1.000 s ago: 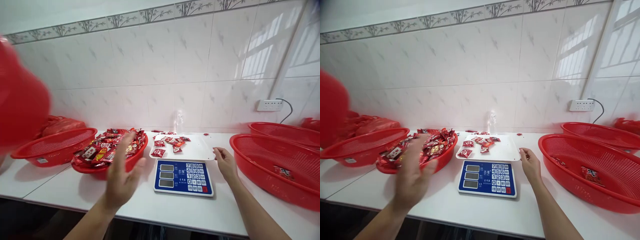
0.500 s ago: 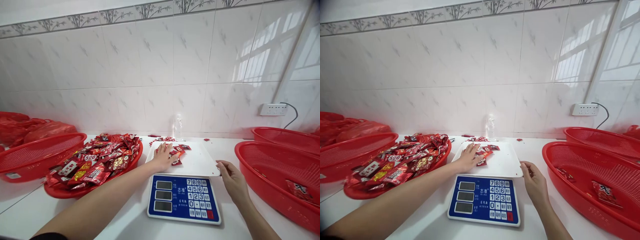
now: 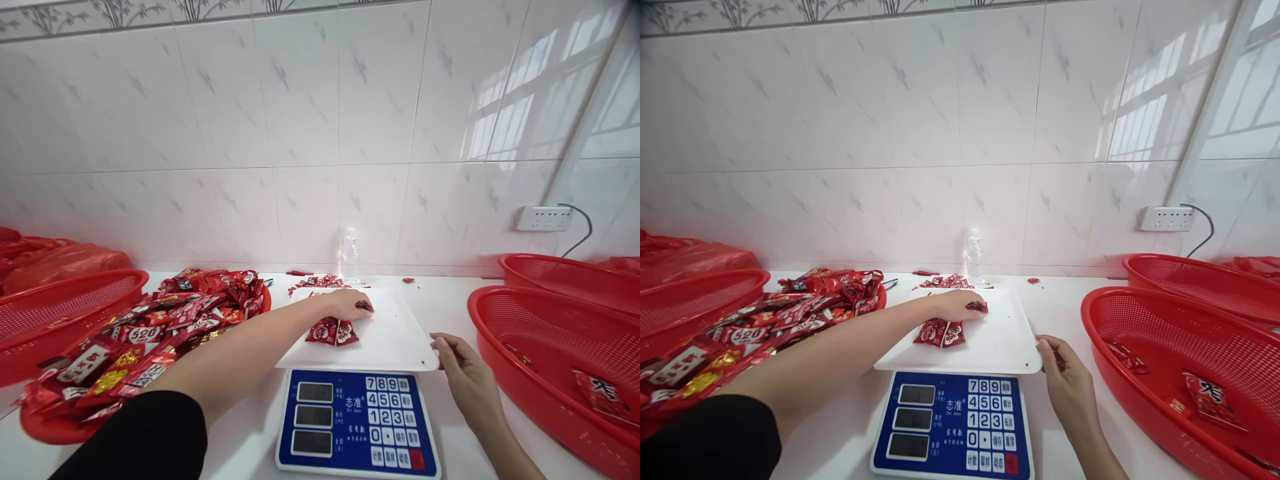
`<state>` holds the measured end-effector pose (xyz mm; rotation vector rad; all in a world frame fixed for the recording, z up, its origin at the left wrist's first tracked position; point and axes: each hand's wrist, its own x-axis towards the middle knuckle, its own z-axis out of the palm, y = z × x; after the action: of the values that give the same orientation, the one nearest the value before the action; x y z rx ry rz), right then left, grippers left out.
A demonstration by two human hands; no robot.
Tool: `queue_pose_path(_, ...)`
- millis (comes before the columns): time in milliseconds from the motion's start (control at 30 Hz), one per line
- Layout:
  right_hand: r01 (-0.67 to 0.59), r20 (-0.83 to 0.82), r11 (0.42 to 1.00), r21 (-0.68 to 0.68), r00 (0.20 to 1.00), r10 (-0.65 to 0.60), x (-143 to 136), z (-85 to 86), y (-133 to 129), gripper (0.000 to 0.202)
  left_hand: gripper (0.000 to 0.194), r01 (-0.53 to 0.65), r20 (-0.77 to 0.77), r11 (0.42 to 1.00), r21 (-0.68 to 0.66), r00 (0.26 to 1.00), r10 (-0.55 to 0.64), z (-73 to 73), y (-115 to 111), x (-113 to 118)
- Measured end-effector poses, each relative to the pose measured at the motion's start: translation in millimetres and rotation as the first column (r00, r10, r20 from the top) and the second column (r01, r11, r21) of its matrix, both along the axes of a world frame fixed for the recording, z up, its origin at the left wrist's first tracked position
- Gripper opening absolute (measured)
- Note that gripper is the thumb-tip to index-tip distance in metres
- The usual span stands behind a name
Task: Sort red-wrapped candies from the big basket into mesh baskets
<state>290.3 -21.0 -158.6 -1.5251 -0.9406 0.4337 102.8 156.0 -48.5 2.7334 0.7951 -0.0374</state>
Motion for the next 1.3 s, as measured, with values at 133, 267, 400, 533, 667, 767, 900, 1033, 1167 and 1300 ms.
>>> queue_pose_path(133,0.069,-0.023,0.997,-0.016,0.997,-0.069,6,-0.3,-1,0.05,0.023,0.003,0.022,1.0,0.0,1.0,-0.003,6.2,1,-15)
queue_pose_path(267,0.12,0.005,0.993,-0.017,0.993,-0.12,9,-2.0,-1,0.049,0.026,-0.011,0.203,0.992,-0.124,0.979,0.036,19.9,-3,-24)
queue_pose_path(400,0.203,0.161,0.974,0.104,0.963,-0.218,4,-4.7,-8,0.038,0.038,0.005,0.402,0.912,-0.41,0.899,0.176,35.9,-18,-27)
queue_pose_path(533,-0.046,0.502,0.909,0.414,0.844,-0.187,-13,-3.6,-19,0.041,0.063,-0.045,0.289,0.864,-0.501,0.933,0.216,29.4,-63,-24)
queue_pose_path(667,-0.451,0.81,0.804,0.388,0.582,-0.064,-36,4.1,-24,0.068,0.084,-0.015,0.251,0.857,-0.514,0.953,0.167,9.8,-117,-20)
queue_pose_path(767,-0.534,0.841,0.763,0.364,0.54,-0.023,-43,3.4,-23,0.054,0.094,-0.001,0.214,0.842,-0.539,0.967,0.138,10.8,-138,-24)
queue_pose_path(900,-0.328,0.655,0.871,0.365,0.756,0.01,-33,-12.4,-23,0.031,0.07,0.032,0.267,0.908,-0.419,0.959,0.09,27.6,-115,-42)
queue_pose_path(1033,0.077,0.327,0.985,0.155,0.937,-0.125,-16,-23.5,-26,0.038,0.048,-0.193,0.329,0.977,-0.09,0.92,0.212,23.7,-47,-69)
queue_pose_path(1167,0.241,0.167,0.971,0.006,0.957,-0.238,-10,-14.0,-28,0.056,0.065,-0.383,0.169,0.921,-0.068,0.905,0.389,0.7,3,-82)
queue_pose_path(1300,0.186,0.093,0.982,0.01,0.978,-0.187,-18,-3.5,-26,0.055,0.073,-0.341,0.068,0.935,-0.095,0.935,0.348,-5.2,3,-70)
